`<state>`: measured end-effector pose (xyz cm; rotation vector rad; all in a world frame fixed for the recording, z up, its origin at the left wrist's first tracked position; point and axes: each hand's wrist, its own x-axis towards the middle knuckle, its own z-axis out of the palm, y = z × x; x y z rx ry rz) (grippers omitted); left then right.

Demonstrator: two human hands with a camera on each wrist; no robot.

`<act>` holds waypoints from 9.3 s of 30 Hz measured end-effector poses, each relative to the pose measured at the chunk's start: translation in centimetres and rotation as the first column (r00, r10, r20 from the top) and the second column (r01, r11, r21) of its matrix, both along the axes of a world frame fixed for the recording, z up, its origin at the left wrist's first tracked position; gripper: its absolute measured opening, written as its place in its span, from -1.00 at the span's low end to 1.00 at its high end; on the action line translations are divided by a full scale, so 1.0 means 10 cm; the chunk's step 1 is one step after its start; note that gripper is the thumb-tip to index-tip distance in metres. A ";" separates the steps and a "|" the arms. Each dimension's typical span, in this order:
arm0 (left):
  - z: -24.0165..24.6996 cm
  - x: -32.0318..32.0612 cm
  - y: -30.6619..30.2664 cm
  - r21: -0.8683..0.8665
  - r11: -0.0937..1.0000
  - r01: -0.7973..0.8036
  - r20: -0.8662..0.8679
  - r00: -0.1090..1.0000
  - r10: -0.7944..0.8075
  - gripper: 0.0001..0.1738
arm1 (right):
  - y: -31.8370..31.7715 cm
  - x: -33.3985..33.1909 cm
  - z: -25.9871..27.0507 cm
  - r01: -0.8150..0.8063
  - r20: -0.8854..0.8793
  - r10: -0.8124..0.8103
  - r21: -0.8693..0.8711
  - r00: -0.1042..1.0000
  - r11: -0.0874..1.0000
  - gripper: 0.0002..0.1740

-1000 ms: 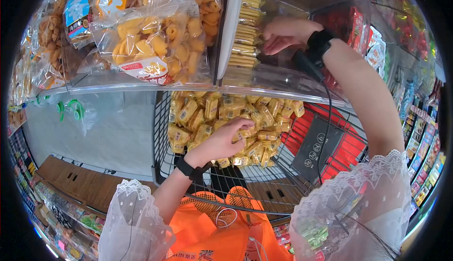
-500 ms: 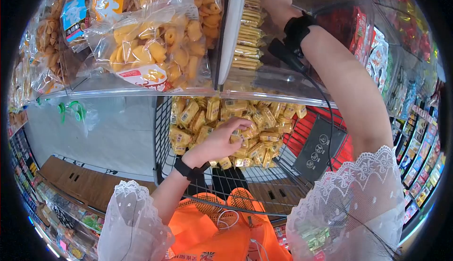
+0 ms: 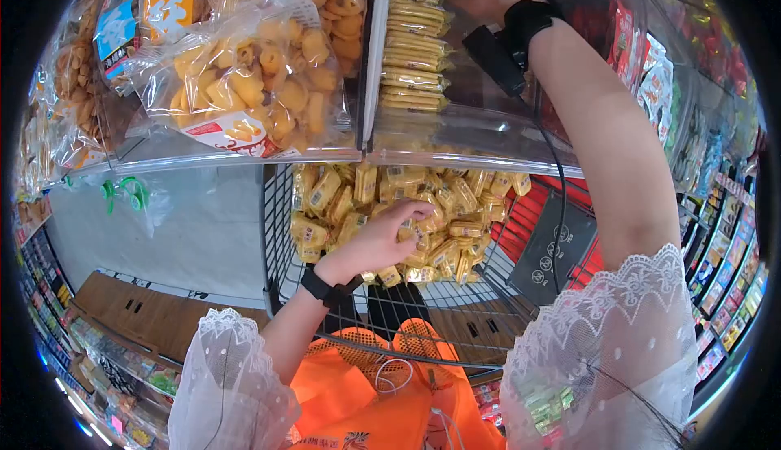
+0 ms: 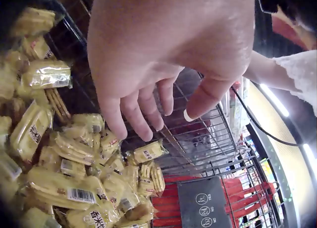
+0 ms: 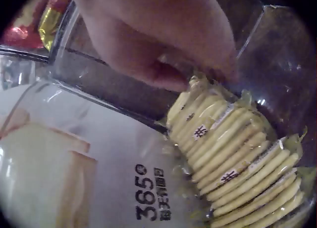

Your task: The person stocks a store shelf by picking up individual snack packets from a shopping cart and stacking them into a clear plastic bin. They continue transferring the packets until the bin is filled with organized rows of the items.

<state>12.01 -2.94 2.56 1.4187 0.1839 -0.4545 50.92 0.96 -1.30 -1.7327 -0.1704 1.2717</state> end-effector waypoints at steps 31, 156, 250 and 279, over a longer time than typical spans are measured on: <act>-0.80 0.05 -0.17 0.739 0.671 -0.055 -0.014 0.995 0.098 -0.55 | -1.04 -1.03 1.61 -0.261 0.454 0.291 -0.129 0.842 0.957 -0.60; 1.74 2.96 0.10 0.902 0.317 -0.291 0.404 0.829 -0.387 -0.25 | -2.60 -2.71 1.46 0.678 -0.373 -0.605 0.610 0.703 0.411 -0.22; -0.19 0.26 -0.75 -0.266 0.480 -0.836 -0.757 0.490 0.433 -0.46 | -2.66 -2.25 -0.12 0.541 0.979 0.094 -0.180 0.181 0.821 -0.58; -0.22 0.23 -0.65 -0.385 0.538 -0.750 -0.676 0.626 0.389 -0.38 | -2.44 -3.14 0.37 0.545 -0.396 -0.516 -0.046 0.760 0.837 -0.69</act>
